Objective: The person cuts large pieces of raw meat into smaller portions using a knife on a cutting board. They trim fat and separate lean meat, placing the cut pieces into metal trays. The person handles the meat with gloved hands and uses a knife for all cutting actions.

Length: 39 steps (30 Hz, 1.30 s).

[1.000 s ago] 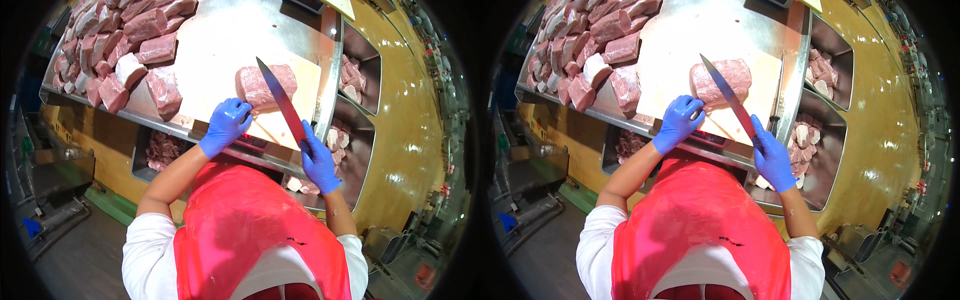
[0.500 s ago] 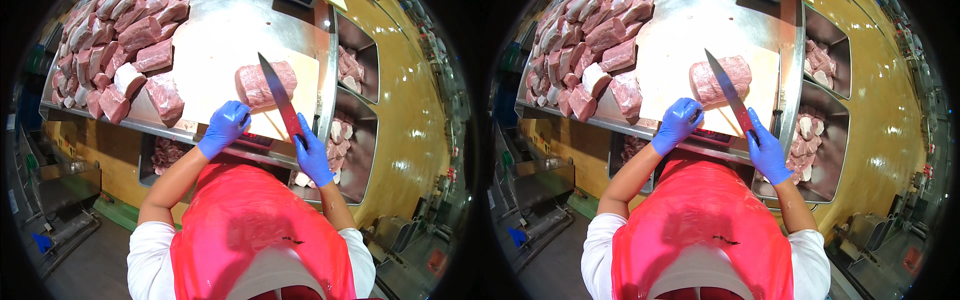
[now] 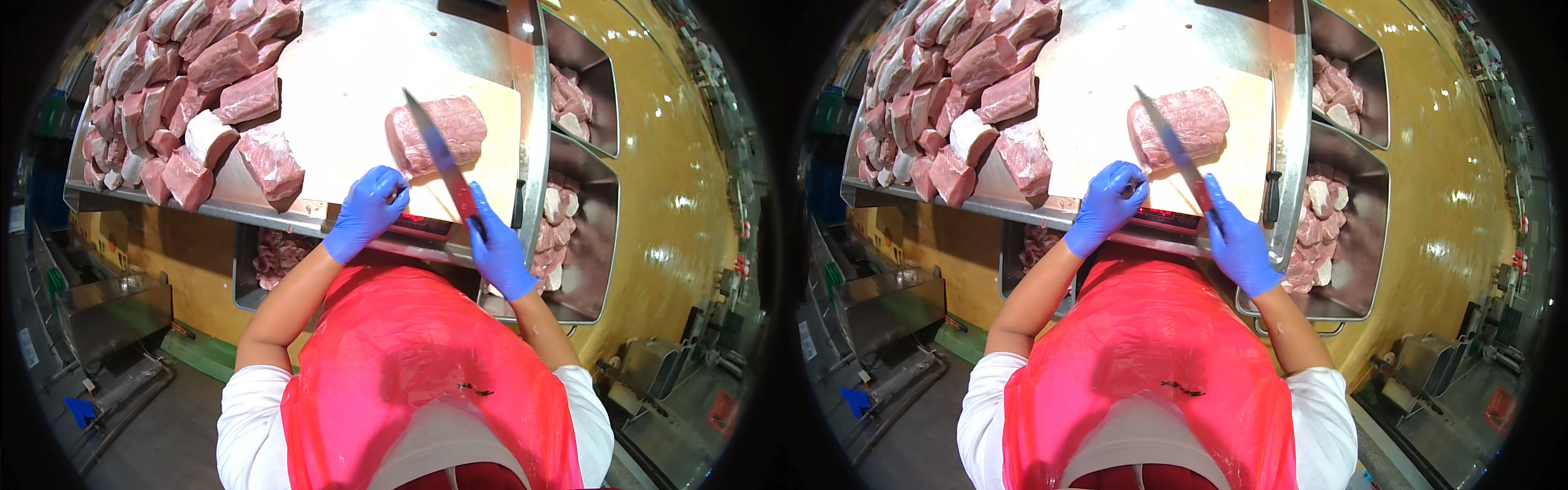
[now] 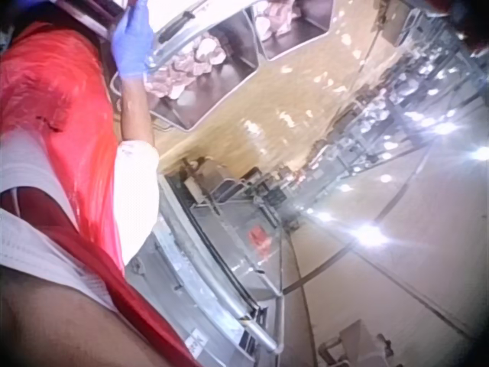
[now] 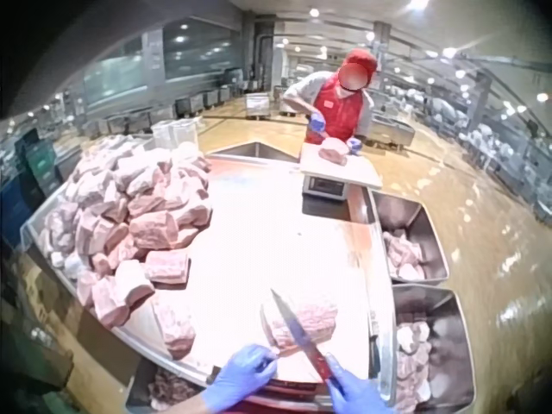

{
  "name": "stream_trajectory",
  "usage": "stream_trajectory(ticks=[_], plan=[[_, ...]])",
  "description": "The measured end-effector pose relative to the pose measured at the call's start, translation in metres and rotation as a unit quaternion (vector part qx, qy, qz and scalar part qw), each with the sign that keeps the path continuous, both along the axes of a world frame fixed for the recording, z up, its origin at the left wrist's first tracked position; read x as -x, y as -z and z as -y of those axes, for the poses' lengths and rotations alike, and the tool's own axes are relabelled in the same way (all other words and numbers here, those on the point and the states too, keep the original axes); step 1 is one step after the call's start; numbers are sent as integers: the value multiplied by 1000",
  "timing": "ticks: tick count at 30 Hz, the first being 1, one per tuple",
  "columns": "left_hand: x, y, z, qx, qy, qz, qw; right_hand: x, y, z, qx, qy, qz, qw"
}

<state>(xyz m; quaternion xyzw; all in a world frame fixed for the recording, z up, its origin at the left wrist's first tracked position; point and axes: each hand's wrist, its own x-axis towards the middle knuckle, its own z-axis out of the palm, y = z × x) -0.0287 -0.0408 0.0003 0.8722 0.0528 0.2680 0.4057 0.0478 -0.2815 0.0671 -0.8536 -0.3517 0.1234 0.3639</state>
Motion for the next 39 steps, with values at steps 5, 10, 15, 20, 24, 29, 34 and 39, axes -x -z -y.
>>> stream_trajectory(ticks=[5,10,15,20,24,29,34,39], plan=[[-4,1,-5,32,15,58,998,-11,9,-59,9,-109,133,985],[-13,0,-5,8,3,69,998,-11,6,-59,125,-111,131,977],[-14,3,-3,-4,-33,65,997,9,-7,-14,192,-111,147,964],[-6,1,-15,57,-90,45,993,28,-59,67,353,-137,112,919],[5,-24,-18,-68,-56,-29,996,22,-69,68,209,-106,91,968],[2,-13,-11,-126,14,-44,991,24,-38,17,69,23,7,997],[-2,-5,-34,-71,92,-39,993,36,-16,-24,43,39,38,998],[-9,0,-56,-31,152,-56,986,28,-1,-87,44,4,143,989]])
